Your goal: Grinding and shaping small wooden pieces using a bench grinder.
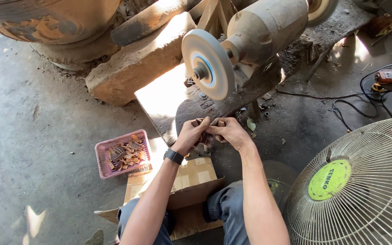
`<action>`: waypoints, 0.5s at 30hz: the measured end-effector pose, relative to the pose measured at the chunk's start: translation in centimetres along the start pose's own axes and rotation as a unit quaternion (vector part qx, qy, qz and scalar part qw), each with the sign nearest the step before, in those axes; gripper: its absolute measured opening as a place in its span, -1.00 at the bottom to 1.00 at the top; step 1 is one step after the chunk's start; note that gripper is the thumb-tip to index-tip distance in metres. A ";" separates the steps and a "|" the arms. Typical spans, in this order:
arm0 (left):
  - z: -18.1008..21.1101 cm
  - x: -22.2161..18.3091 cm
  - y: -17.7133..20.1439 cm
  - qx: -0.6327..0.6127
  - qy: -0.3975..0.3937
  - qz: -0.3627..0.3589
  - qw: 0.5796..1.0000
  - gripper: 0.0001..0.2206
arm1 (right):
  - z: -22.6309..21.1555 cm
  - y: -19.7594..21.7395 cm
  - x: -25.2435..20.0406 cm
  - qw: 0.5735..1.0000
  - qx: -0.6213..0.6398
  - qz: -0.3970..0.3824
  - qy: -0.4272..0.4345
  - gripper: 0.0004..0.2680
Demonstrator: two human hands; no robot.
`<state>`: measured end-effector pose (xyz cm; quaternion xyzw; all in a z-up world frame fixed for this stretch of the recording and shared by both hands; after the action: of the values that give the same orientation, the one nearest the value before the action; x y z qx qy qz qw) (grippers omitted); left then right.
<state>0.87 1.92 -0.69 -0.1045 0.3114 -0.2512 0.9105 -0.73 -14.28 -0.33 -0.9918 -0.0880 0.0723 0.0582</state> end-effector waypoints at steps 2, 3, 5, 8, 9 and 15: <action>0.4 -0.1 -0.2 -0.045 0.007 -0.010 0.999 -0.65 | -1.1 -0.2 -0.2 0.999 -0.014 0.050 -0.014 -0.88; 0.7 -0.2 -0.3 -0.089 0.015 -0.020 0.996 -0.67 | -1.5 -0.1 -0.3 0.994 -0.027 0.099 -0.028 -0.90; 1.5 -0.5 -0.9 -0.097 0.030 -0.007 0.995 -0.70 | -0.9 0.8 0.4 0.984 -0.017 0.179 0.015 -0.92; 1.5 0.0 -1.2 -0.083 0.012 0.038 0.996 -0.76 | -1.2 1.5 0.6 0.953 0.025 0.289 0.085 -0.92; 1.4 0.3 -1.1 -0.062 -0.021 0.071 0.995 -0.79 | -1.5 1.6 0.5 0.939 0.057 0.319 0.113 -0.92; -0.3 3.6 -0.7 -0.112 -0.151 0.176 0.966 -0.85 | 0.2 0.6 1.6 0.915 0.095 0.342 0.189 -0.91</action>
<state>2.88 -0.59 -2.53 -0.1862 0.2099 -0.0317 0.9593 0.92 -14.56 -0.87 -0.9462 0.2769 -0.0932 0.1393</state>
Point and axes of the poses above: each hand's wrist, its own x-axis towards the middle knuckle, its own y-axis out of the back of the hand, z = x × y, the point moved 4 cm from there along x, towards the middle knuckle, and after that the axes turned 13 degrees about y, right-handed, at the moved point
